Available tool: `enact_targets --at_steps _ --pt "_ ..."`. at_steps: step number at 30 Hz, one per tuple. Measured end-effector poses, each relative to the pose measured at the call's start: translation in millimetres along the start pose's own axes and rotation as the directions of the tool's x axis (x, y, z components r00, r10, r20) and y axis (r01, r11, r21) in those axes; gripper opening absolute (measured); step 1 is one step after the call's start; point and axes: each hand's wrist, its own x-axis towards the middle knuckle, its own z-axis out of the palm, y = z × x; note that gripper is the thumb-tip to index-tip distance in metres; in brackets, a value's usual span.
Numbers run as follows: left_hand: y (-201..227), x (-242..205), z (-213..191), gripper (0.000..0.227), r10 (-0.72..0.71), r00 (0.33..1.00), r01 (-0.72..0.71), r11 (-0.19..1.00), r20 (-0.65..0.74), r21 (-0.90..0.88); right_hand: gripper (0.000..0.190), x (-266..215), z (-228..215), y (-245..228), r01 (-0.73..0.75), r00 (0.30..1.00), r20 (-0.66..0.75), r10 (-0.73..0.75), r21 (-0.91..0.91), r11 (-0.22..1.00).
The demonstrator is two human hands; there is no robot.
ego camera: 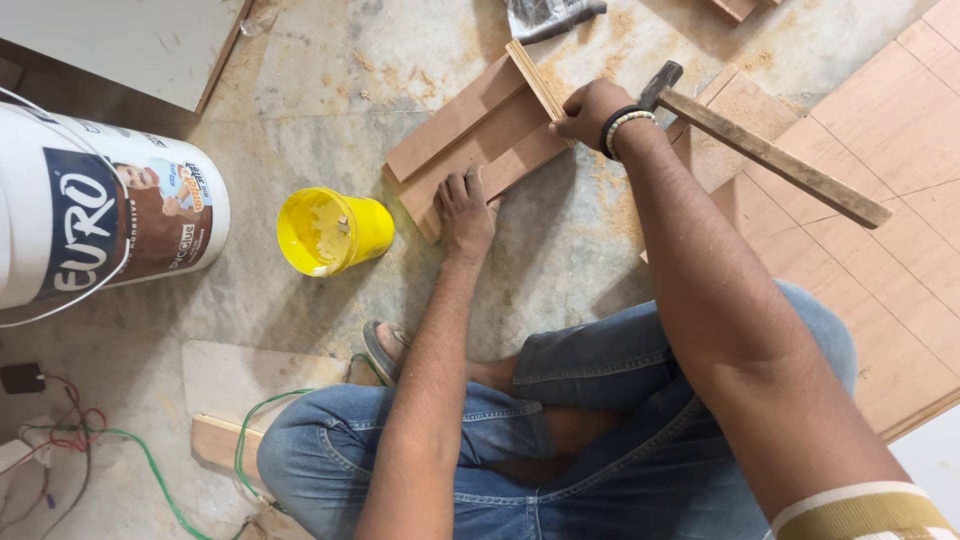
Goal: The person applies adhesive to small wooden boards using a stick and then hammers them onto a larger wooden assembly while sitting on the floor.
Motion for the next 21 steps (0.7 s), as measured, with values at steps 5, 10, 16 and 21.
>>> enact_targets --at_steps 5,10,16,21 --pt "-8.1 -1.8 10.7 0.074 0.03 1.0 -0.029 0.998 -0.008 0.048 0.041 8.6 1.3 3.1 0.065 0.997 -0.031 -0.065 -0.022 0.998" --pt "-21.8 -0.9 25.4 0.076 0.077 0.996 -0.071 0.987 -0.042 0.141 0.049 21.3 6.2 -1.2 0.006 0.998 -0.063 -0.006 0.011 1.0" --pt "-15.1 2.1 13.8 0.075 0.067 0.997 -0.071 0.994 0.05 0.079 0.054 21.9 -2.7 -5.8 -0.11 0.994 0.012 0.109 0.057 0.992" --pt "-4.9 -3.8 0.9 0.074 0.063 0.997 -0.065 0.996 0.034 0.066 0.044 24.1 -5.0 -8.3 0.006 0.992 0.122 -0.005 0.0 1.0"
